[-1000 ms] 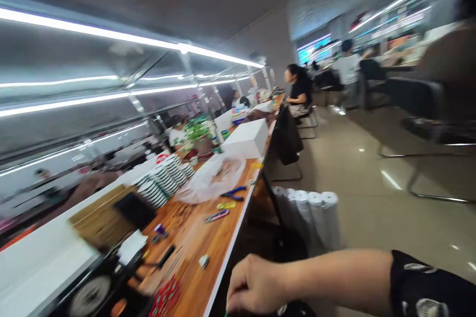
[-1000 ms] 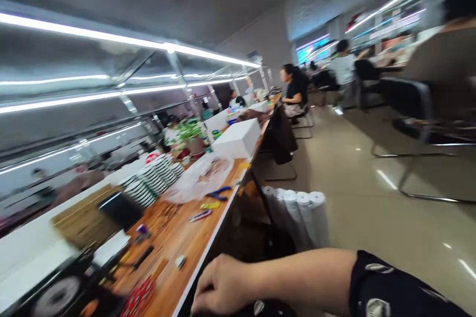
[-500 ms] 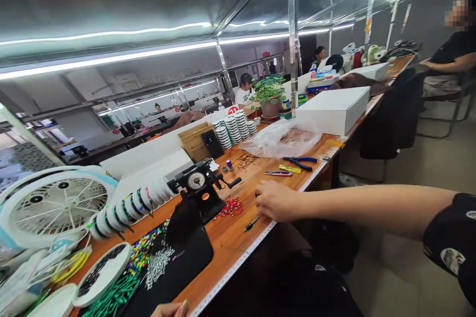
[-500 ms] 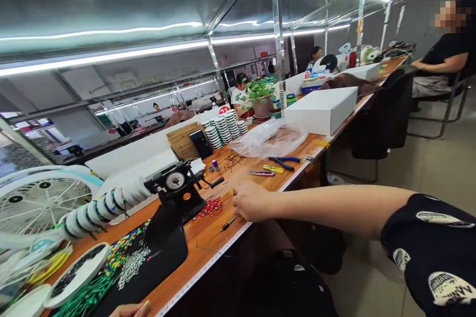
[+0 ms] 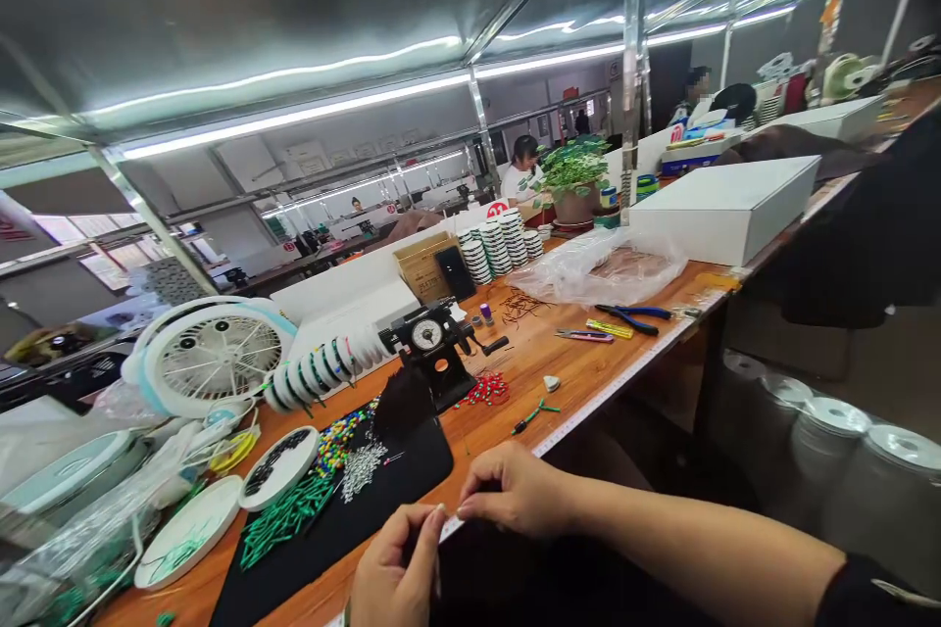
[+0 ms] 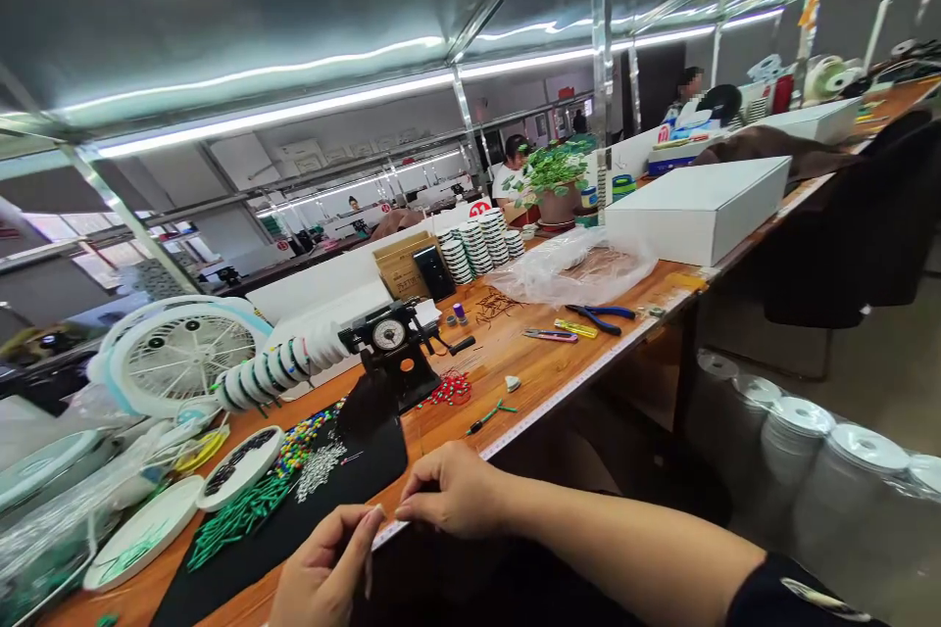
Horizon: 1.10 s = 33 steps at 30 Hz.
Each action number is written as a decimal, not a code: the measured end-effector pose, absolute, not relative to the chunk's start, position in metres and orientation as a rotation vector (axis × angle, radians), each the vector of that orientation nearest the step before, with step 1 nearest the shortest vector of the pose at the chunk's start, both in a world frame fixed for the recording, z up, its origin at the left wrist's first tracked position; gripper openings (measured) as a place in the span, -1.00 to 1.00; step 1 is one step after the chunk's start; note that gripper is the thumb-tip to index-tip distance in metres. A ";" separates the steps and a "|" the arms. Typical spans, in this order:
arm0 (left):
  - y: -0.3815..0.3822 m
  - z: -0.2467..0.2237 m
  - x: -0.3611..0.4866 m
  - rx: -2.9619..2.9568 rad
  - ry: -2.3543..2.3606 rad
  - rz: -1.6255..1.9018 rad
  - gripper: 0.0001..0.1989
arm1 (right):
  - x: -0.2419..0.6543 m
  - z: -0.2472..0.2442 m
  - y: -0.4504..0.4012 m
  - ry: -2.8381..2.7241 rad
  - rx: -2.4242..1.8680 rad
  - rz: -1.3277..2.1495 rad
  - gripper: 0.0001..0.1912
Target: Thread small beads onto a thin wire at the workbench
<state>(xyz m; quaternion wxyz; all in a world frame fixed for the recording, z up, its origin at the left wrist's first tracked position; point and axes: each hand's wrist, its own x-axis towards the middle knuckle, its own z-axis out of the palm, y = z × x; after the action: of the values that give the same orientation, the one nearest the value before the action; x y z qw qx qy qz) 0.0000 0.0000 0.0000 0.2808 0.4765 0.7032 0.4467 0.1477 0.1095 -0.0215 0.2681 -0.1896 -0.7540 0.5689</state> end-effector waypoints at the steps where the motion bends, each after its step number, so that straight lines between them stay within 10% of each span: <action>1: 0.002 0.002 -0.002 1.281 1.877 1.171 -0.61 | 0.149 -0.018 0.112 -2.053 -0.500 1.436 -0.85; 19: 0.139 0.038 -0.096 1.343 2.584 0.449 -0.76 | 0.146 -0.017 0.125 -2.014 -0.571 1.275 -0.89; 33: 0.118 0.044 -0.087 0.966 2.258 1.047 -0.75 | 0.146 -0.016 0.128 -1.999 -0.533 1.336 -0.88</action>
<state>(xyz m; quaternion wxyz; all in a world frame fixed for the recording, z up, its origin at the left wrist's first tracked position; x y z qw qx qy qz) -0.0875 0.1183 0.0436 0.2336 0.3517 0.8224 0.3815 0.1464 0.1276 -0.0155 0.3329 -0.2040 -0.7655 0.5114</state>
